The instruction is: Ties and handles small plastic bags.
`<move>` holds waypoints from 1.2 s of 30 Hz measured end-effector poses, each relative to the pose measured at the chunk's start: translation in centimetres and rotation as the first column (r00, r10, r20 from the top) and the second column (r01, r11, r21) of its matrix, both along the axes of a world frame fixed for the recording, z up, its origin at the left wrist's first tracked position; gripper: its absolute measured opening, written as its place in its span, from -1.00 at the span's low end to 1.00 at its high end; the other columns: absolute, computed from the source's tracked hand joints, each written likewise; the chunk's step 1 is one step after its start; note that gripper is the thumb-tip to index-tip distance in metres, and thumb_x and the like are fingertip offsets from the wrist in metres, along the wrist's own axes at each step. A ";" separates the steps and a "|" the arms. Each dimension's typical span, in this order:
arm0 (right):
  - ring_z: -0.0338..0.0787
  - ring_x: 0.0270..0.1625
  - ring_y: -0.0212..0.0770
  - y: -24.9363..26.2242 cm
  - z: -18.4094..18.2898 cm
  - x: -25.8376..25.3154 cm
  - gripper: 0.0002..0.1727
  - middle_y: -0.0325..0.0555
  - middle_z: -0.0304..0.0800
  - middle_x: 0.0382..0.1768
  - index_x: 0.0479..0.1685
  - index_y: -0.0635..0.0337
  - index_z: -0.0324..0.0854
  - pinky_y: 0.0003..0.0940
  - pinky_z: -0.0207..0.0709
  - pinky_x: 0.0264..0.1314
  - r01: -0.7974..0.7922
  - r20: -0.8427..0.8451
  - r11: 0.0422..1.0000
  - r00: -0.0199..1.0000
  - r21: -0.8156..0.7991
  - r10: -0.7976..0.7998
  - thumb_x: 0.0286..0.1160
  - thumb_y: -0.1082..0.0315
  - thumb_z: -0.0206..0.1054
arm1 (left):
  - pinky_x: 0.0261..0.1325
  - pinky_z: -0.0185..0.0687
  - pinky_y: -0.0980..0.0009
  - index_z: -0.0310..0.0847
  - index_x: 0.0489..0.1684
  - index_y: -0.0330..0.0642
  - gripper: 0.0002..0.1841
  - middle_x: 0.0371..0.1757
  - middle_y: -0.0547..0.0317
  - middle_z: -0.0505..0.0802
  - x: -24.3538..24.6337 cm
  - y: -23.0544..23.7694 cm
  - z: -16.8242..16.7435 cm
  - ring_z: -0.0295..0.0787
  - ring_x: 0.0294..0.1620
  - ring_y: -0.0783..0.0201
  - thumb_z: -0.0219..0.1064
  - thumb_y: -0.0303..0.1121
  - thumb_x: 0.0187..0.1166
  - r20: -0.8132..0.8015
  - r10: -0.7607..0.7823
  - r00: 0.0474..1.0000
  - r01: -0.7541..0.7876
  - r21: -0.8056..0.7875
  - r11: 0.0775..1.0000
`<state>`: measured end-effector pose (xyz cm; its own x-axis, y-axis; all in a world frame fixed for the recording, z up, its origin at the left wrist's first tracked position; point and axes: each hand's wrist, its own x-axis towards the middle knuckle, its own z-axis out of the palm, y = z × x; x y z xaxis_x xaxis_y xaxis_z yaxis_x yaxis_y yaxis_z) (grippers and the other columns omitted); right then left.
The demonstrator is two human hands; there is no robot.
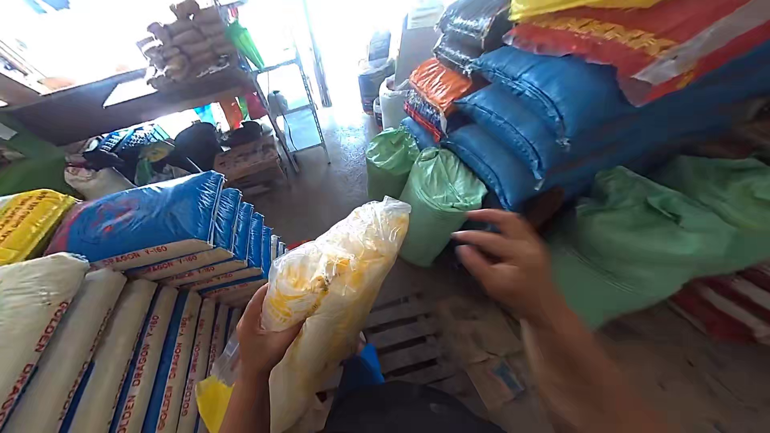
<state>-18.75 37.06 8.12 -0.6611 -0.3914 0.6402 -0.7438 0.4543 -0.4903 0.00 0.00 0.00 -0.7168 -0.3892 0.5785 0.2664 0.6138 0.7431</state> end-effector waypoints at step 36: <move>0.17 -0.78 -0.55 -52.9 -19.1 -77.1 -0.38 -0.51 0.18 -0.89 -0.98 -0.10 0.19 -0.50 0.10 -0.64 0.306 0.781 0.849 0.598 -0.431 0.181 0.54 0.23 0.35 | 0.51 0.67 0.19 0.46 0.53 -0.45 -0.03 0.37 -0.13 0.80 -91.0 -40.6 -15.8 0.76 0.40 0.21 0.77 -0.42 -0.14 0.342 -0.402 0.849 0.441 -0.039 0.897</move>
<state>-95.88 -15.82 -10.96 -0.9893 -0.1337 -0.0579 0.0574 0.0078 -0.9983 -91.00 -40.64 -15.82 -0.9486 0.0455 0.3131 0.2803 0.5797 0.7651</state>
